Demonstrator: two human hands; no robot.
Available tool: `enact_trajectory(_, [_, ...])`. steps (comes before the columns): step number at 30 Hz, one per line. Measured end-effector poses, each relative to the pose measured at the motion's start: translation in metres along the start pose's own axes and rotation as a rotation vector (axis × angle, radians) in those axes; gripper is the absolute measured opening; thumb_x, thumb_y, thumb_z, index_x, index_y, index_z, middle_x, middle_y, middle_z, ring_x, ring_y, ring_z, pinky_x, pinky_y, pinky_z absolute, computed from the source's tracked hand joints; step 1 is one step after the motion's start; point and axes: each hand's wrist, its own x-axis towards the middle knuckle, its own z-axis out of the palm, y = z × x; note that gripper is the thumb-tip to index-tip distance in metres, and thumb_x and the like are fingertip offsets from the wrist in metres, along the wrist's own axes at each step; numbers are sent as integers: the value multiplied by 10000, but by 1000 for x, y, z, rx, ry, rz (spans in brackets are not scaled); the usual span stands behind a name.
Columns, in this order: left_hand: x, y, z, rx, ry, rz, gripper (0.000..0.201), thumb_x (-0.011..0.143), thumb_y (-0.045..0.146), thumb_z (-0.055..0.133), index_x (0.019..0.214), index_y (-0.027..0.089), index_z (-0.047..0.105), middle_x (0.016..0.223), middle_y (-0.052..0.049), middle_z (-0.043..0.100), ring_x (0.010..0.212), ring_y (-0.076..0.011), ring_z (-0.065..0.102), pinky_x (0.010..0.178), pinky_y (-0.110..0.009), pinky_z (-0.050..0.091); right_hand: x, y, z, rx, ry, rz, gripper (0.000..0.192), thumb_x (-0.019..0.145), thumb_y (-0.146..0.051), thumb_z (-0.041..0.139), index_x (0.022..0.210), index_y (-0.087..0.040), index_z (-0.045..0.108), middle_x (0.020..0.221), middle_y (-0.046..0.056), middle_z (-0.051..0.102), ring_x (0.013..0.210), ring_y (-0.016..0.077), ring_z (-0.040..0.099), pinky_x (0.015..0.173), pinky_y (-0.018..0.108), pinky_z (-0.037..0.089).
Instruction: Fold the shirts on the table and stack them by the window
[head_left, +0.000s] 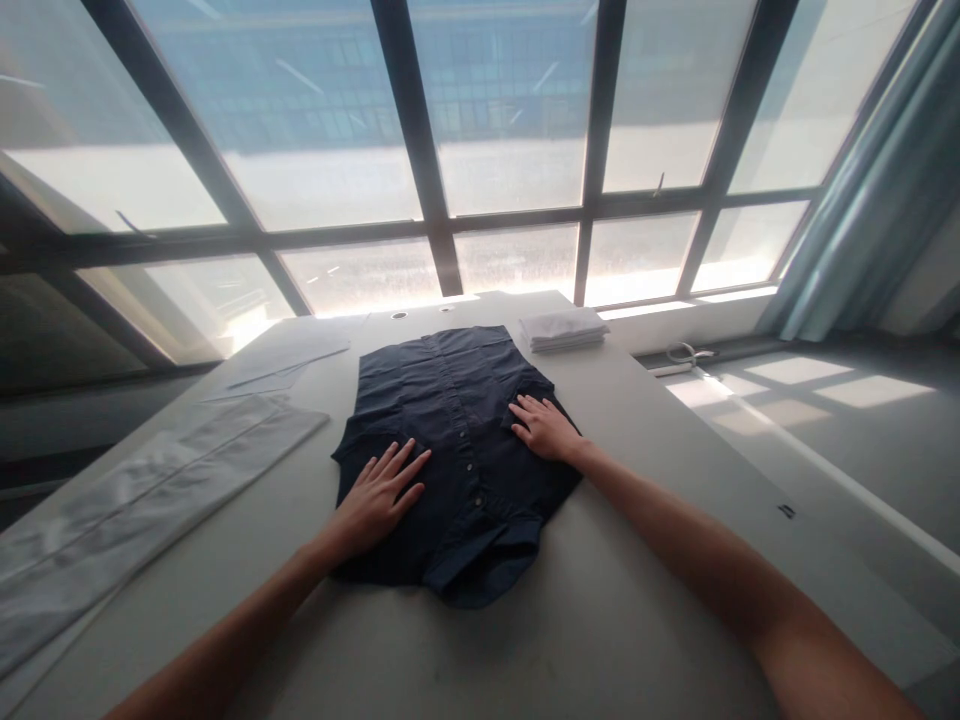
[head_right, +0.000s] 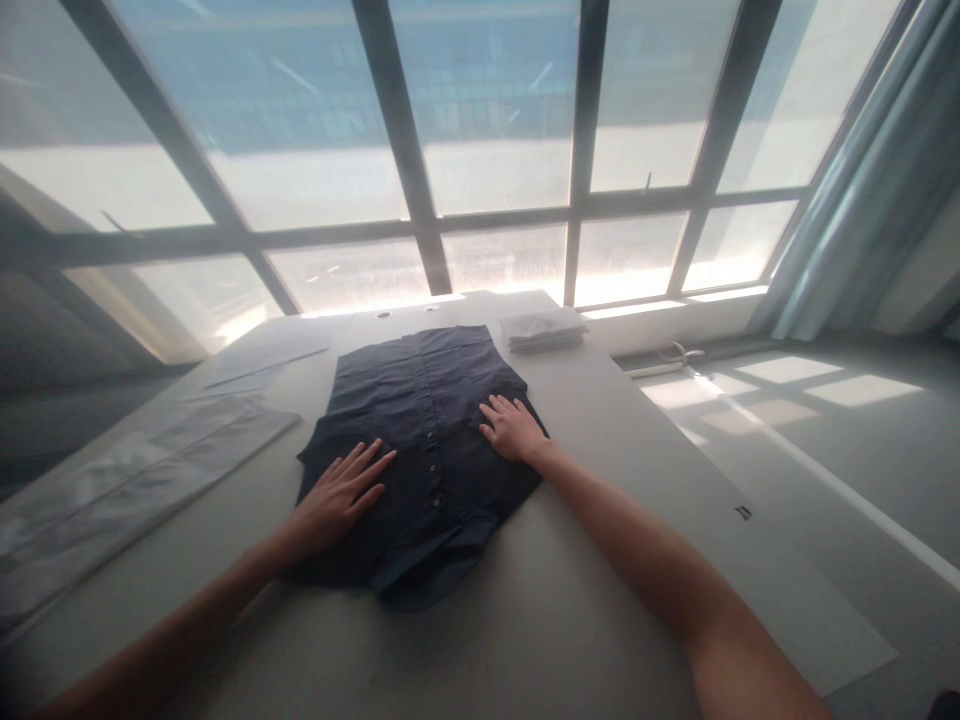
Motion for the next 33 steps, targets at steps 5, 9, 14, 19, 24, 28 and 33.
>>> enact_trajectory(5, [-2, 2, -1, -10, 13, 20, 574, 1056, 592, 338, 1595, 394, 360, 1690, 5, 264, 1556, -314, 248, 1232, -549, 268, -9, -23, 7, -27, 28, 94, 607, 1055, -424, 375, 1578, -117, 403, 1664, 188, 301, 1554, 327, 231, 1239, 553, 174])
enact_trajectory(9, [-6, 18, -11, -27, -34, 77, 588, 1045, 617, 361, 1593, 403, 360, 1699, 2, 234, 1559, -333, 230, 1238, -591, 224, -14, -38, 12, -25, 49, 117, 601, 1040, -405, 391, 1576, -135, 406, 1658, 183, 322, 1547, 337, 245, 1233, 573, 177])
enact_trajectory(14, [-16, 57, -34, -129, -170, 241, 632, 1037, 625, 406, 1619, 421, 269, 1714, 11, 171, 1574, -330, 170, 1255, -602, 145, -16, -44, 10, 1, 42, 103, 596, 1033, -384, 410, 1571, -127, 416, 1649, 187, 343, 1545, 334, 251, 1240, 553, 176])
enact_trajectory(19, [-23, 83, -56, -322, -273, 376, 649, 1032, 609, 448, 1622, 423, 250, 1700, 16, 232, 1566, -304, 213, 1274, -545, 163, -24, -43, 7, 22, 46, 70, 581, 1017, -340, 449, 1549, -106, 453, 1637, 203, 356, 1537, 336, 279, 1240, 554, 207])
enact_trajectory(24, [-27, 81, -68, -449, -332, 533, 856, 903, 740, 577, 1624, 392, 276, 1679, -22, 292, 1552, -327, 244, 1274, -524, 190, -49, -41, 3, 124, 85, -115, 491, 985, -275, 508, 1446, -130, 592, 1601, 171, 432, 1509, 279, 358, 1243, 466, 281])
enact_trajectory(28, [-29, 74, -61, -462, -329, 572, 963, 844, 729, 675, 1636, 367, 263, 1678, -57, 295, 1550, -346, 247, 1269, -545, 191, -66, -40, 0, 192, 125, -233, 405, 968, -235, 539, 1338, -165, 687, 1500, 143, 566, 1439, 271, 465, 1211, 460, 366])
enact_trajectory(33, [-30, 73, -53, -524, -194, 589, 773, 926, 549, 689, 1601, 351, 371, 1622, -84, 422, 1494, -344, 382, 1236, -549, 286, -75, -39, 1, 296, 184, -286, 330, 937, -167, 585, 1231, -163, 735, 1386, 146, 652, 1326, 275, 573, 1137, 453, 454])
